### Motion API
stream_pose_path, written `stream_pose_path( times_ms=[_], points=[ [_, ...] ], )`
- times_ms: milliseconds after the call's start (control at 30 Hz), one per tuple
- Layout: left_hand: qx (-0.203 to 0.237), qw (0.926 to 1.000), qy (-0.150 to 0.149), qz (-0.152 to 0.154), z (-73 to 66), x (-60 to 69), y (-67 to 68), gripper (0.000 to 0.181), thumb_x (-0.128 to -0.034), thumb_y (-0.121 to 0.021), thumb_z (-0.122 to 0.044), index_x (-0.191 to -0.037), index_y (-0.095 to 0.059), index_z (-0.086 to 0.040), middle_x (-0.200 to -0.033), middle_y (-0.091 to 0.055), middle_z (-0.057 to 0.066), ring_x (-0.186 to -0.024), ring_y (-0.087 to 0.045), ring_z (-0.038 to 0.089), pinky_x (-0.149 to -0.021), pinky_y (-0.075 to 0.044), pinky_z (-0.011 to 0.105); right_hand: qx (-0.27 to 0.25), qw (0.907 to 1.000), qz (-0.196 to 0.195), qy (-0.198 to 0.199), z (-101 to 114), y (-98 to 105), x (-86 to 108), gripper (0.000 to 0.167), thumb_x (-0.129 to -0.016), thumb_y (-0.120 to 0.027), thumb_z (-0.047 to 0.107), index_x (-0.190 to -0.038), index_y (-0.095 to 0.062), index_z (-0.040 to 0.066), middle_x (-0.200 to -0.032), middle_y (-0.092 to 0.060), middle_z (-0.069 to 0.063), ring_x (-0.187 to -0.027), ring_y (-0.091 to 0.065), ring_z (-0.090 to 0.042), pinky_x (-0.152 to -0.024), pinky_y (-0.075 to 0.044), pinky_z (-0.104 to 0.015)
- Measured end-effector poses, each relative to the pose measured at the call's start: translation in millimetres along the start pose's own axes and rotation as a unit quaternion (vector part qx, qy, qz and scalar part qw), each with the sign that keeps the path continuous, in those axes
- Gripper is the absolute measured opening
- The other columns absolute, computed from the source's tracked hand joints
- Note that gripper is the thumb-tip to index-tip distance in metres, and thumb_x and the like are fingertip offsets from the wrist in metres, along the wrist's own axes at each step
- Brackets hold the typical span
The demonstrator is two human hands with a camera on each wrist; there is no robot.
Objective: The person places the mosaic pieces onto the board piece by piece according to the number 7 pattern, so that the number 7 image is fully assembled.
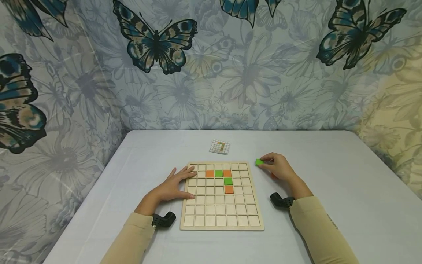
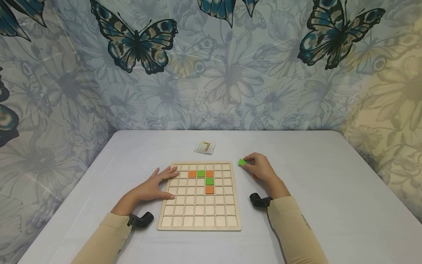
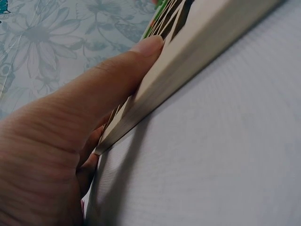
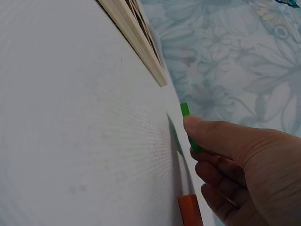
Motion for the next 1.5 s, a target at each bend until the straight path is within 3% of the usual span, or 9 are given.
stream_pose_path(
  times_ms=[233, 500, 967, 1500],
  points=[
    [-0.001, 1.0, -0.002, 0.0, 0.5, 0.1, 0.4, 0.084, -0.0718, -0.077, -0.045, -0.142, -0.04, -0.018, -0.156, -0.02, 0.002, -0.146, -0.008, 0.025, -0.117, 0.011, 0.05, -0.012, 0.9997, 0.019, -0.013, 12, 2, 3.0, 0.035, -0.086, -0.066, 0.021, -0.114, -0.062, 0.0, -0.119, -0.057, -0.023, -0.113, -0.049, -0.04, -0.095, -0.044, -0.054],
    [0.002, 1.0, -0.001, -0.001, 1.2, 0.0, -0.5, 0.084, -0.0715, -0.077, -0.045, -0.142, -0.041, -0.018, -0.156, -0.02, 0.002, -0.146, -0.008, 0.025, -0.117, 0.011, 0.049, 0.004, 0.9994, 0.02, 0.029, 26, 1, 6.1, 0.032, -0.085, -0.067, 0.018, -0.11, -0.065, -0.001, -0.113, -0.062, -0.022, -0.106, -0.054, -0.038, -0.091, -0.046, -0.051],
    [0.0, 1.0, 0.001, -0.001, 2.0, -1.2, -1.2, 0.084, -0.071, -0.078, -0.044, -0.142, -0.042, -0.017, -0.156, -0.021, 0.002, -0.146, -0.009, 0.025, -0.117, 0.011, 0.049, 0.009, 0.997, 0.039, 0.066, 54, -1, 16.4, 0.028, -0.084, -0.068, 0.015, -0.106, -0.066, -0.001, -0.108, -0.065, -0.017, -0.103, -0.057, -0.032, -0.093, -0.046, -0.049],
    [0.007, 1.0, -0.002, -0.004, -0.4, -0.7, 0.4, 0.084, -0.0705, -0.078, -0.042, -0.141, -0.042, -0.016, -0.155, -0.022, 0.004, -0.146, -0.01, 0.026, -0.117, 0.01, 0.051, 0.002, 0.9881, 0.1, 0.117, 76, -15, 25.6, 0.025, -0.08, -0.073, 0.014, -0.1, -0.068, 0.001, -0.102, -0.066, -0.012, -0.096, -0.059, -0.027, -0.09, -0.049, -0.047]
  ],
)
Point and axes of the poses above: each hand's wrist, its own x-axis away from the middle knuckle, its own y-axis out of the back of the hand, z = x × y, the point moved 1 cm from there along -x, towards the middle knuckle
